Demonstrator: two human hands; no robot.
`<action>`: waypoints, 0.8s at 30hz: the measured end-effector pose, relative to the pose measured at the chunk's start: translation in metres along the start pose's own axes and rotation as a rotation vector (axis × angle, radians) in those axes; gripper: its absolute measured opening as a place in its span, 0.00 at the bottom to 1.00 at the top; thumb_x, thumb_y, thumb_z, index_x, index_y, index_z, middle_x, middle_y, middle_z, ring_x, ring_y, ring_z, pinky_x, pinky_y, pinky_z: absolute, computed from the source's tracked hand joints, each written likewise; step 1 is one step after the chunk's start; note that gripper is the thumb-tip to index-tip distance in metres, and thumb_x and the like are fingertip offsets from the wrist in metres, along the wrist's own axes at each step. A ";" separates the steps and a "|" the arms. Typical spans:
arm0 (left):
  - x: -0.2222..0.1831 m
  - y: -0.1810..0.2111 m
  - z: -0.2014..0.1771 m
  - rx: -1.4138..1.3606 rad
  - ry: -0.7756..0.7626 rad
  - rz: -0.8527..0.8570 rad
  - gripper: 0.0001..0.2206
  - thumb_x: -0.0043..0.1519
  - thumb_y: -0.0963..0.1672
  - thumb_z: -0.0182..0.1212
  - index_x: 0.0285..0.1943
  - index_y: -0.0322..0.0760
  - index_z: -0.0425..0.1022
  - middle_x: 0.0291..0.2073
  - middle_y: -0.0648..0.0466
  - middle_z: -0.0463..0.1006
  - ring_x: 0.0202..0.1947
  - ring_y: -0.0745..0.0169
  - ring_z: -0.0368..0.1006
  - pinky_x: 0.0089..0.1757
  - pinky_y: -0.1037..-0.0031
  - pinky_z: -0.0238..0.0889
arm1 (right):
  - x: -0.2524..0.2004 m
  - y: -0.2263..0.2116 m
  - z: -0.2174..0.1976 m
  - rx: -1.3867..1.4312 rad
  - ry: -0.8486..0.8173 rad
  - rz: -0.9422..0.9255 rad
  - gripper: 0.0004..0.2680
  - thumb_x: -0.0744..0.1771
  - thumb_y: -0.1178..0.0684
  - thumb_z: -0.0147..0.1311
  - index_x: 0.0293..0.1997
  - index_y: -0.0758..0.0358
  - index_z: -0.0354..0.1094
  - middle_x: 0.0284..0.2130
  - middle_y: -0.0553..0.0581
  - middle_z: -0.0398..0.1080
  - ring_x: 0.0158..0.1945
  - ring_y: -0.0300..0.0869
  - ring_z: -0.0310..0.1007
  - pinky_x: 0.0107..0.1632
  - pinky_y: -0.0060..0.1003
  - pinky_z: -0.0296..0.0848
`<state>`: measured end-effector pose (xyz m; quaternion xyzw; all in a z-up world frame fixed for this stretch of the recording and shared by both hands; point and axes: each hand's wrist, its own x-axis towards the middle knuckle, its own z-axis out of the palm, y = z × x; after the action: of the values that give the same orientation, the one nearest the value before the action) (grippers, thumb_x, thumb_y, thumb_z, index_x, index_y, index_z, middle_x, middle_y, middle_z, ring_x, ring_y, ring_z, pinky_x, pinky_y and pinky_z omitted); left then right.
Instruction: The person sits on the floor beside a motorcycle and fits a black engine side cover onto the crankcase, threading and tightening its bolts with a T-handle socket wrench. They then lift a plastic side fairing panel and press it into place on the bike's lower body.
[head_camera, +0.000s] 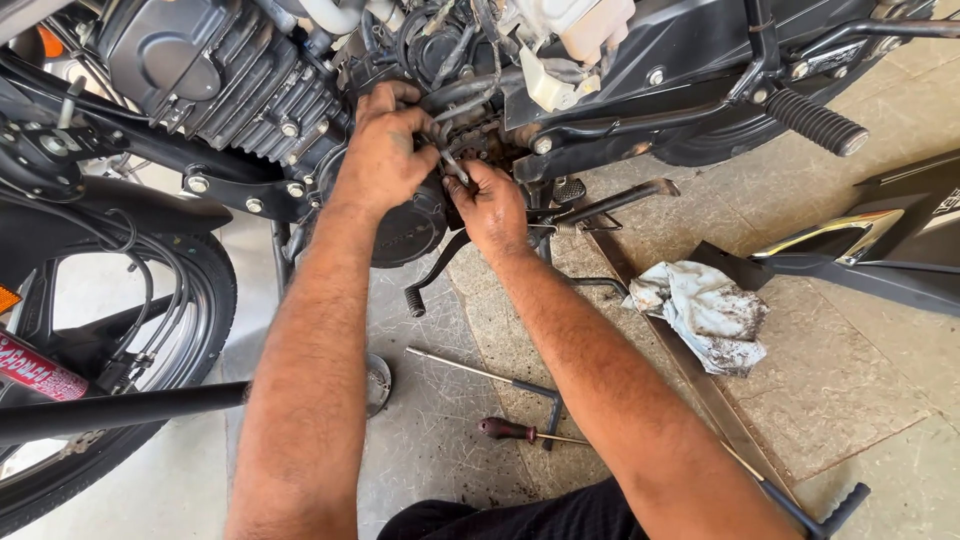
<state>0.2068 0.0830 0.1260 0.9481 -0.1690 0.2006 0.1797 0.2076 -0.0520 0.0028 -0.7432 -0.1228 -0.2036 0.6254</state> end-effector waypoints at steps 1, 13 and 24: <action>-0.001 -0.004 0.002 0.016 0.035 0.045 0.12 0.51 0.39 0.70 0.44 0.33 0.83 0.60 0.47 0.69 0.63 0.45 0.62 0.60 0.61 0.61 | -0.001 0.001 0.000 0.029 0.018 -0.043 0.05 0.66 0.56 0.64 0.43 0.61 0.76 0.35 0.54 0.77 0.39 0.42 0.79 0.43 0.37 0.76; -0.008 0.020 0.014 0.257 0.273 -0.062 0.09 0.54 0.40 0.67 0.42 0.41 0.81 0.48 0.50 0.73 0.55 0.45 0.66 0.53 0.56 0.65 | -0.004 0.018 0.005 0.044 -0.007 -0.111 0.06 0.65 0.62 0.63 0.43 0.60 0.75 0.39 0.53 0.78 0.43 0.41 0.80 0.45 0.35 0.78; -0.006 0.010 0.034 0.531 0.295 -0.148 0.14 0.58 0.42 0.66 0.53 0.40 0.77 0.52 0.47 0.72 0.57 0.45 0.65 0.50 0.50 0.62 | -0.001 0.052 0.006 0.242 -0.189 0.098 0.11 0.65 0.67 0.57 0.51 0.60 0.72 0.43 0.53 0.78 0.45 0.38 0.78 0.49 0.31 0.78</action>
<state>0.2083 0.0625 0.0972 0.9322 -0.0135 0.3597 -0.0374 0.2300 -0.0559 -0.0443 -0.6835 -0.1685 -0.0856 0.7050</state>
